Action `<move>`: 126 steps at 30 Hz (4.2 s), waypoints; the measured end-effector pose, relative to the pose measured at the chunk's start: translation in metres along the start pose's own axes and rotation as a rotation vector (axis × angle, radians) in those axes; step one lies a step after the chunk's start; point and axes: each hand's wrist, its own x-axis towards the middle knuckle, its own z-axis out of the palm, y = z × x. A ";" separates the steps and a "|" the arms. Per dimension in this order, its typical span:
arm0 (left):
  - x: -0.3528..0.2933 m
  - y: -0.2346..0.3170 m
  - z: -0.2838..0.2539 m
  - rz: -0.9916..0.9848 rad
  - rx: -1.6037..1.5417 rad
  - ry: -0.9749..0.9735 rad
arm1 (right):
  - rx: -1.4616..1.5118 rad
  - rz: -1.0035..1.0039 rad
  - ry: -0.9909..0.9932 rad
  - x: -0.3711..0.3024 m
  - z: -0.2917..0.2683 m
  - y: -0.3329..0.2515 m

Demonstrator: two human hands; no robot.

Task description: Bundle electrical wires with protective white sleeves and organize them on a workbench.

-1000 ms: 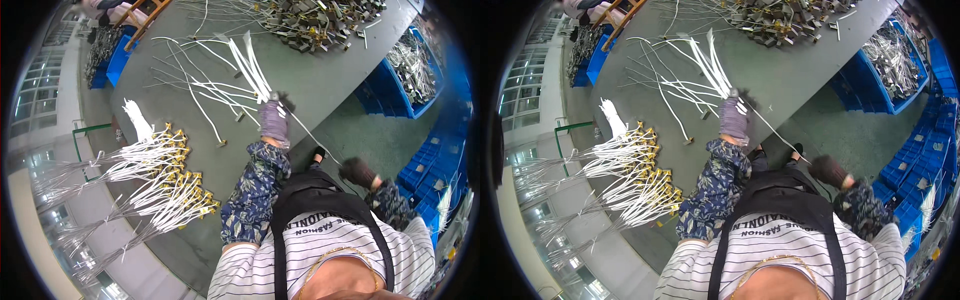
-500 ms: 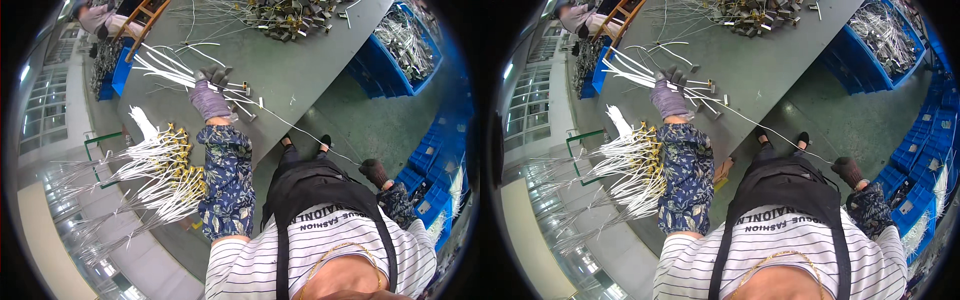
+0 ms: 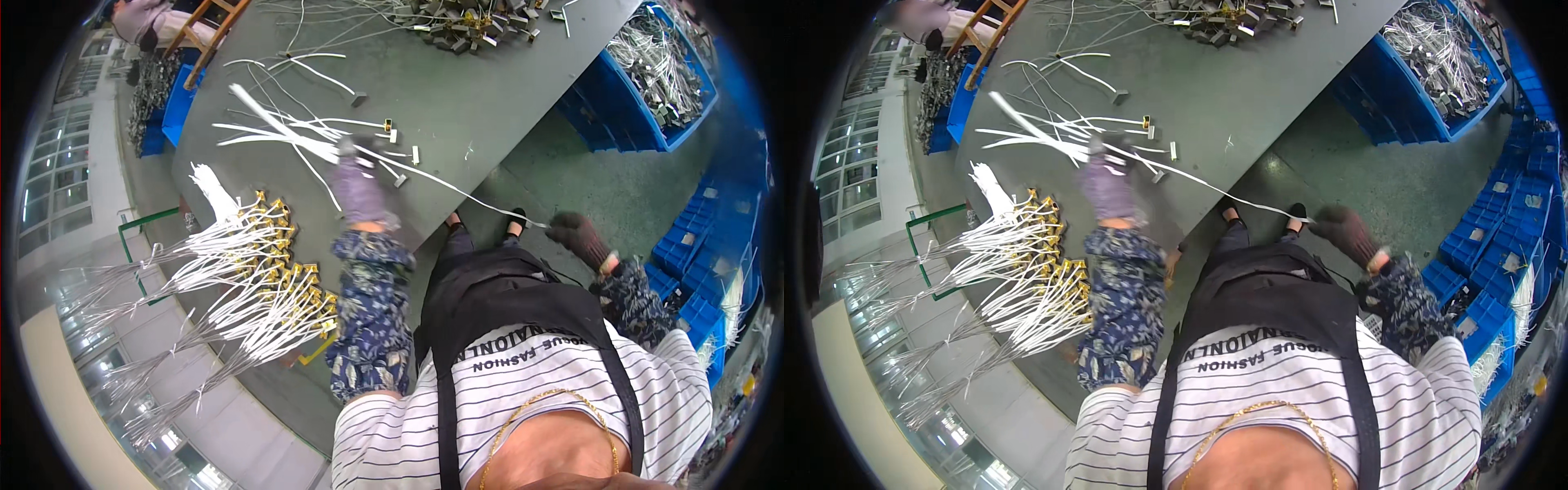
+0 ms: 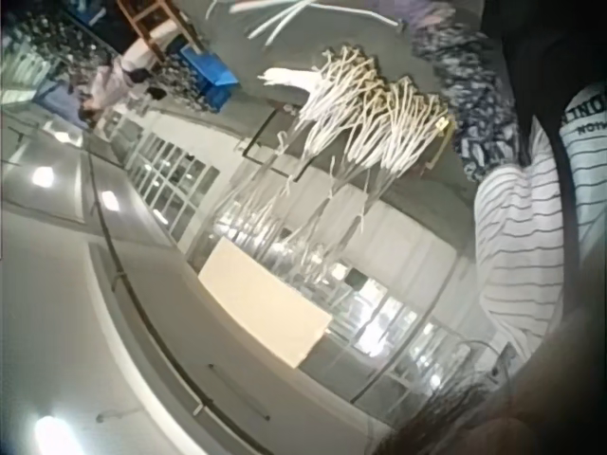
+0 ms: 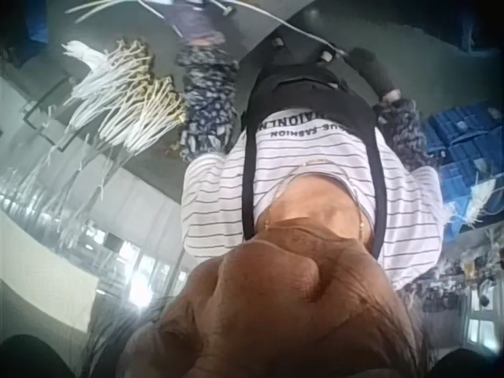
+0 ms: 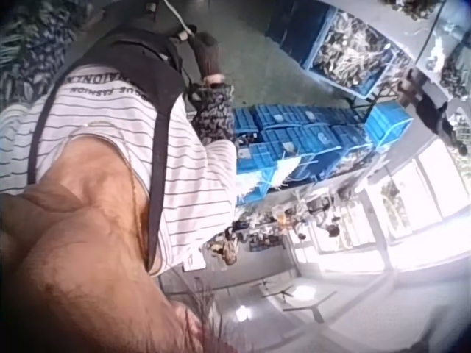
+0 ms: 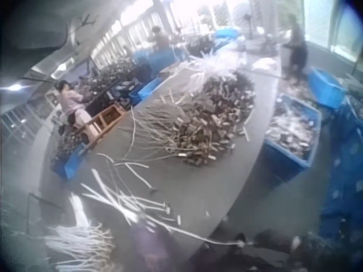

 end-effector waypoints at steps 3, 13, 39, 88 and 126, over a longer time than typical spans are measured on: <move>0.005 0.006 -0.001 0.044 0.797 -0.057 | 0.173 -0.226 0.001 0.034 0.024 -0.059; 0.066 -0.004 -0.073 -0.115 0.211 0.237 | -0.347 -0.478 -0.062 0.138 0.076 -0.231; 0.081 0.014 -0.083 -0.200 -0.163 0.309 | 0.268 -0.636 -0.337 0.271 0.119 -0.391; 0.079 0.075 0.020 0.063 -0.133 0.180 | 0.091 0.224 0.132 -0.063 -0.042 0.094; 0.090 -0.022 -0.078 -0.239 0.434 0.069 | -0.647 -0.668 0.773 0.147 -0.032 -0.224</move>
